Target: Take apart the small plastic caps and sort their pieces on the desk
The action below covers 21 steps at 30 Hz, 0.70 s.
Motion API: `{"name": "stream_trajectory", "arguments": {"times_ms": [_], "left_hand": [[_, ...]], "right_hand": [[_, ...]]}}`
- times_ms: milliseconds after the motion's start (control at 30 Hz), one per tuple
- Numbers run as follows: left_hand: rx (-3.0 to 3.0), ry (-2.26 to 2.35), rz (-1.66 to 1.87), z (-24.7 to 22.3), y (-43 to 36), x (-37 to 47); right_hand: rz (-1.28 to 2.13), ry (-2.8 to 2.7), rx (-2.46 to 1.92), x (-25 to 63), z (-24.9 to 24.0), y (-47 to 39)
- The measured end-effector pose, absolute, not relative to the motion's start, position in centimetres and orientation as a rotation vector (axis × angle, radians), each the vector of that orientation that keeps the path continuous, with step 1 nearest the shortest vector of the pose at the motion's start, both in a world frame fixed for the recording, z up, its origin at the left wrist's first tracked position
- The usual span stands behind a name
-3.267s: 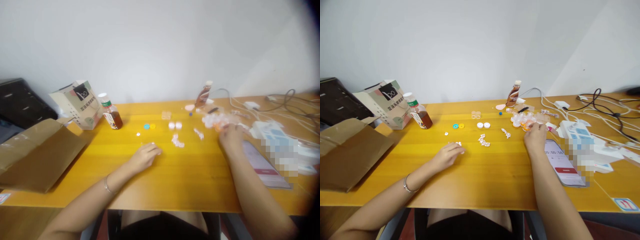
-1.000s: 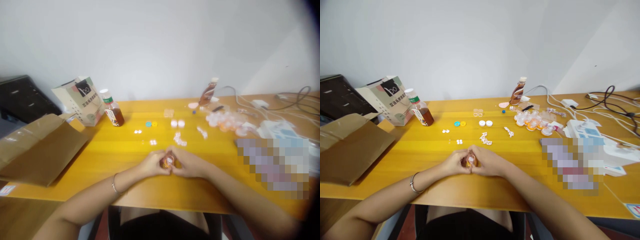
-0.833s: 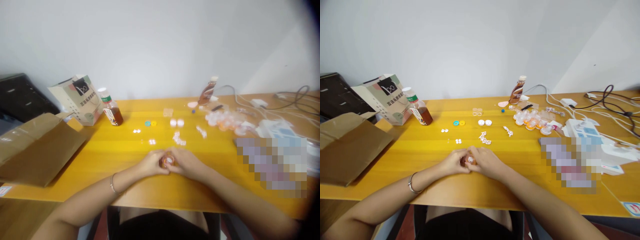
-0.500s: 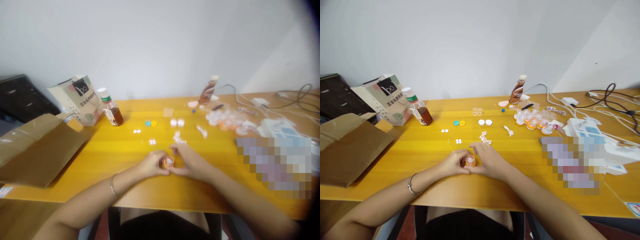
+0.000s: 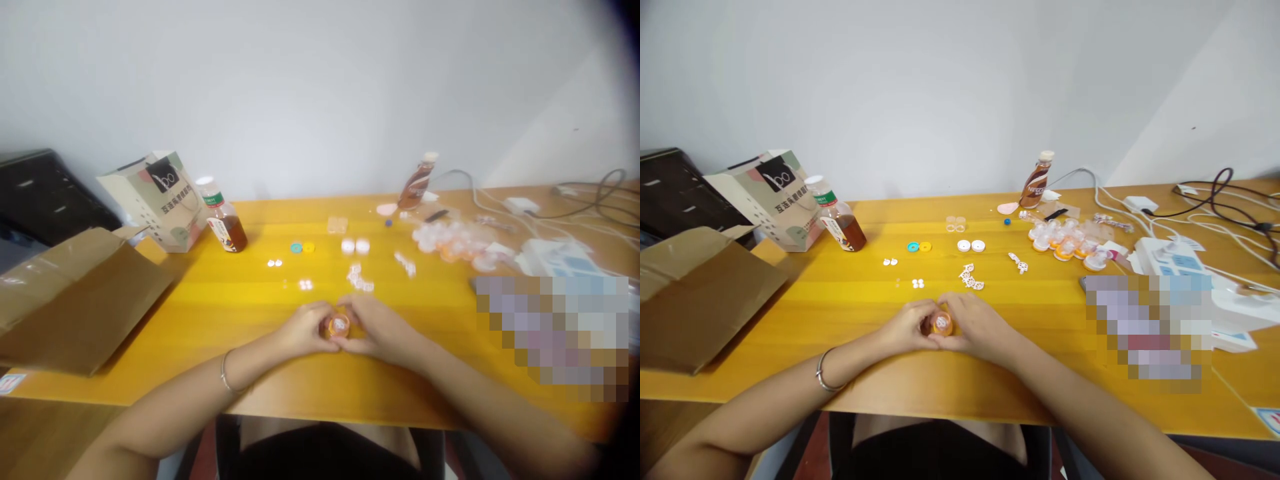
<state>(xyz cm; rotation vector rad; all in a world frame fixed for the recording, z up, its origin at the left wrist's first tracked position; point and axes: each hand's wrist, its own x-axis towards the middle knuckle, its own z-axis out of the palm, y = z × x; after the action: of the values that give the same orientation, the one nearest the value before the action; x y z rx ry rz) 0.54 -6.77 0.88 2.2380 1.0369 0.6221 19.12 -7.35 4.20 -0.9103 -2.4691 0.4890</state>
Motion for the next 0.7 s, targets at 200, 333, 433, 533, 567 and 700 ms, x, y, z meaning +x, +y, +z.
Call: {"name": "stream_trajectory", "arguments": {"times_ms": [200, 333, 433, 533, 567, 700], "left_hand": [[2.239, 0.993, 0.632, 0.98, -6.75, 0.58], [2.243, 0.982, 0.647, 0.97, -6.74, 0.59], [2.229, 1.007, 0.631, 0.94, -6.73, 0.55], [2.222, 1.025, 0.619, 0.93, -6.74, 0.52], [2.226, 1.02, 0.616, 0.93, -6.75, 0.52], [2.247, 1.016, 0.604, 0.87, -6.75, 0.51]], "right_hand": [[0.5, -2.467, -0.848, 18.88, 4.2, -7.52], [0.519, -2.463, -0.827, 18.97, 4.24, -7.56], [0.54, -2.458, -0.879, 18.94, 4.2, -7.65], [0.489, -2.421, -0.891, 18.83, 4.04, -7.78], [0.472, -2.404, -0.912, 18.79, 3.99, -7.82], [0.482, -2.411, -0.911, 18.74, 4.0, -7.84]]}}
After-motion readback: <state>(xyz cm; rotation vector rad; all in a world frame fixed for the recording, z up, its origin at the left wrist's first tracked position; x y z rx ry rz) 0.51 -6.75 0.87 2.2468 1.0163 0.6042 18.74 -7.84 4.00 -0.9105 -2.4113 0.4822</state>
